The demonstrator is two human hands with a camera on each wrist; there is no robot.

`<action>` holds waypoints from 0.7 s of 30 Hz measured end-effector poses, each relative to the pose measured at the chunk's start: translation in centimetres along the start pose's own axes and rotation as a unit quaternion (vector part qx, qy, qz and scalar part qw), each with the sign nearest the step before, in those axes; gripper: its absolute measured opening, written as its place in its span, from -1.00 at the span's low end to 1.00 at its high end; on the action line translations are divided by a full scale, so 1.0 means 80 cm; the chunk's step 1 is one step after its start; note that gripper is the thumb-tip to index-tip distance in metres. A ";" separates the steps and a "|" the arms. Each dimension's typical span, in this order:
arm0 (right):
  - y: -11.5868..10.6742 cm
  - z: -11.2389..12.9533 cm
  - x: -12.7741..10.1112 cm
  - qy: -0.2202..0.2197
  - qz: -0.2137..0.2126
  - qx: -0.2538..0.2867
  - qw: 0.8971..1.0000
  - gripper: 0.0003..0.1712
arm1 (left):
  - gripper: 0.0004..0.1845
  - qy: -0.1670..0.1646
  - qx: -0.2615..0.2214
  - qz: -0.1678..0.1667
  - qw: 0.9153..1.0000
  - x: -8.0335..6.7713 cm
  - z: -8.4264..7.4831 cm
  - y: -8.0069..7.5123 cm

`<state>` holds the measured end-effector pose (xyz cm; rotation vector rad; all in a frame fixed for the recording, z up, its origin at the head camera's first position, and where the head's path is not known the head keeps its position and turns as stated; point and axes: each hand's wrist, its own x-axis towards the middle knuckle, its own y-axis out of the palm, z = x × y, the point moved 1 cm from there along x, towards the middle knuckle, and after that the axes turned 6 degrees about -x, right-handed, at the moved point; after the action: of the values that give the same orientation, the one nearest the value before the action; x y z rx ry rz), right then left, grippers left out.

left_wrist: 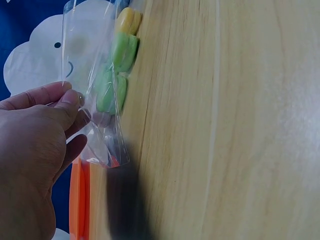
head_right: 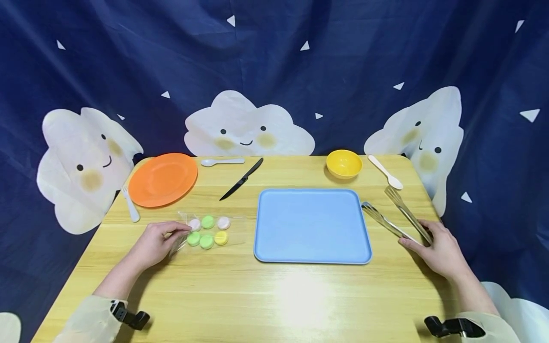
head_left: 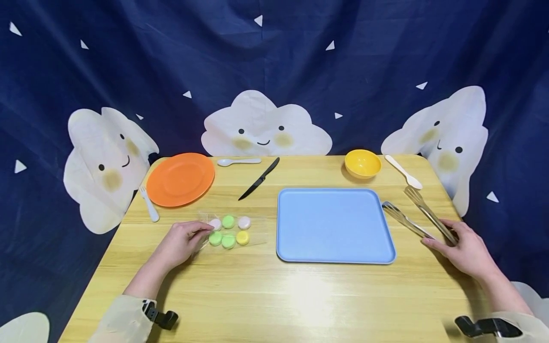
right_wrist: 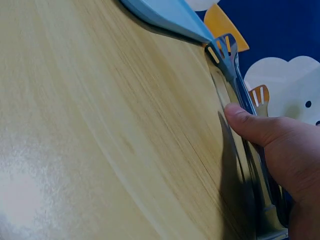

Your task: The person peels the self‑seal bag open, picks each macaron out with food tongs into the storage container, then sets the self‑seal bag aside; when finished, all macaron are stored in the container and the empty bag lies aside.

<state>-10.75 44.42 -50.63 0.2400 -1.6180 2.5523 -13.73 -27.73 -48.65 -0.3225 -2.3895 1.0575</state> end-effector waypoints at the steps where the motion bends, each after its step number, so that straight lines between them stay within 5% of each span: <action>1: 0.000 0.000 0.000 0.000 -0.004 -0.001 1.000 -0.21 | -0.77 -0.002 -0.001 -0.002 1.000 0.000 0.000 0.000; 13: -0.010 0.010 0.005 0.010 0.018 0.010 1.000 -0.36 | -0.78 0.002 -0.018 -0.031 0.999 -0.005 0.005 0.006; 17: -0.021 0.028 0.003 0.015 0.022 0.034 0.999 -0.34 | -0.80 -0.002 -0.021 -0.034 0.999 -0.004 0.007 0.010; 21: -0.025 0.061 0.009 -0.028 0.018 0.070 0.997 -0.45 | -0.81 -0.006 -0.017 -0.042 0.999 -0.005 0.008 0.011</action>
<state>-10.72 40.84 -46.65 0.3003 -1.4739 2.7134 -13.72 -27.73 -49.79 -0.2257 -2.4116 0.9859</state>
